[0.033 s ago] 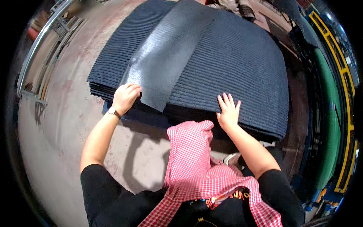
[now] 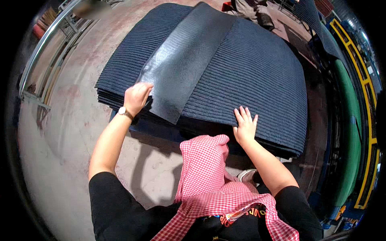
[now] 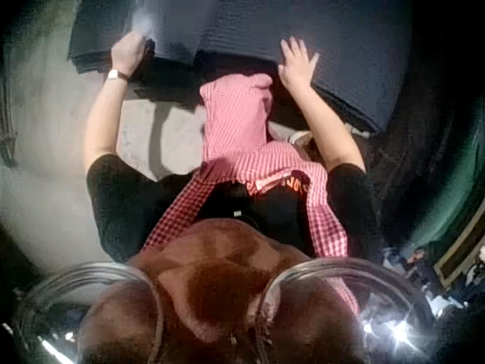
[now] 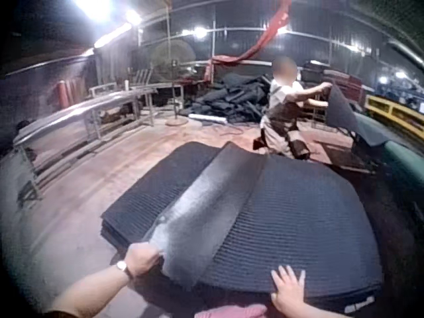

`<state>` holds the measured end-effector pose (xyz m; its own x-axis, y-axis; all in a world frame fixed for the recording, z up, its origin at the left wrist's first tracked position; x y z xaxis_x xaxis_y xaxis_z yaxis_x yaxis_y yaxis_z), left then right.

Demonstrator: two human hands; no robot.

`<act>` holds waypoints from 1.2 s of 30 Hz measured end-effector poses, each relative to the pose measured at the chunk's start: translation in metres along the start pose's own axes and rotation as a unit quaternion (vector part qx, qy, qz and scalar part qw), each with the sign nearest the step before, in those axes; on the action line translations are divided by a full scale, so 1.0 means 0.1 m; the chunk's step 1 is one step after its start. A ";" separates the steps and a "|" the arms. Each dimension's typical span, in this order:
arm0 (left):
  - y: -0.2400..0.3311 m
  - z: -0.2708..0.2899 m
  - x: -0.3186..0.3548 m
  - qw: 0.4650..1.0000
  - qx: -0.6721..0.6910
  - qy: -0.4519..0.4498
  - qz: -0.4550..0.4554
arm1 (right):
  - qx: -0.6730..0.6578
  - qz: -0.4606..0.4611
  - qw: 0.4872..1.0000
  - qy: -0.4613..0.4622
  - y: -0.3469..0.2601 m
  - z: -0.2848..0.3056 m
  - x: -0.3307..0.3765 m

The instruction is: The person takes large black textured mats off a processing machine and stacks them onto a pallet.

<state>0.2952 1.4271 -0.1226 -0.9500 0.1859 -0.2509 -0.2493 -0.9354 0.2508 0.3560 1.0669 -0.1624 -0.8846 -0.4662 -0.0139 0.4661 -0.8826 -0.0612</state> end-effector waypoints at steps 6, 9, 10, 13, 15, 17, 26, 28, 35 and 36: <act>0.73 -0.15 -0.02 0.961 -0.097 -0.088 -0.242 | 0.000 -0.003 1.000 0.014 -0.01 0.01 -0.02; 0.10 0.22 -0.09 0.986 0.000 0.166 0.003 | -0.016 -0.012 1.000 0.014 -0.04 0.07 -0.01; -0.24 0.56 -0.04 0.921 0.018 0.371 0.115 | -0.015 -0.004 1.000 0.012 -0.05 0.08 -0.01; -1.45 0.69 0.32 0.686 0.202 0.503 0.485 | -0.018 -0.001 1.000 0.011 0.02 0.00 0.00; -2.03 0.77 0.73 0.600 0.202 0.541 0.553 | -0.021 0.009 1.000 0.014 -0.06 0.05 0.00; -2.08 0.76 0.79 0.550 0.206 0.581 0.563 | 0.000 -0.002 1.000 0.022 -0.02 0.03 0.02; -2.76 0.06 1.43 0.501 0.381 0.544 0.554 | -0.007 0.009 0.999 0.030 -0.08 0.04 0.02; -3.02 0.29 1.89 0.637 0.235 0.471 0.563 | -0.021 0.037 0.998 0.037 -0.23 0.05 -0.02; -1.43 0.24 0.83 0.761 -0.001 0.210 0.614 | -0.034 0.041 0.997 0.053 0.04 0.17 0.20; -1.24 0.14 0.77 0.784 0.017 0.205 0.586 | -0.026 0.028 0.997 0.067 0.15 0.18 0.28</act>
<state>0.2504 1.5615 -0.1599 -0.3910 -0.9142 -0.1069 0.7388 -0.3810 0.5560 0.3380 1.0397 -0.1455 -0.8534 -0.4988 -0.1512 0.5158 -0.8499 -0.1075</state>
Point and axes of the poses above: each hand's wrist, its own x-axis away from the middle knuckle, its own z-axis out of the back of the hand, y = z × x, the point moved 8 cm from there along -x, towards the middle knuckle, and after that the axes turned 1 degree about -y, right-handed, at the moved point
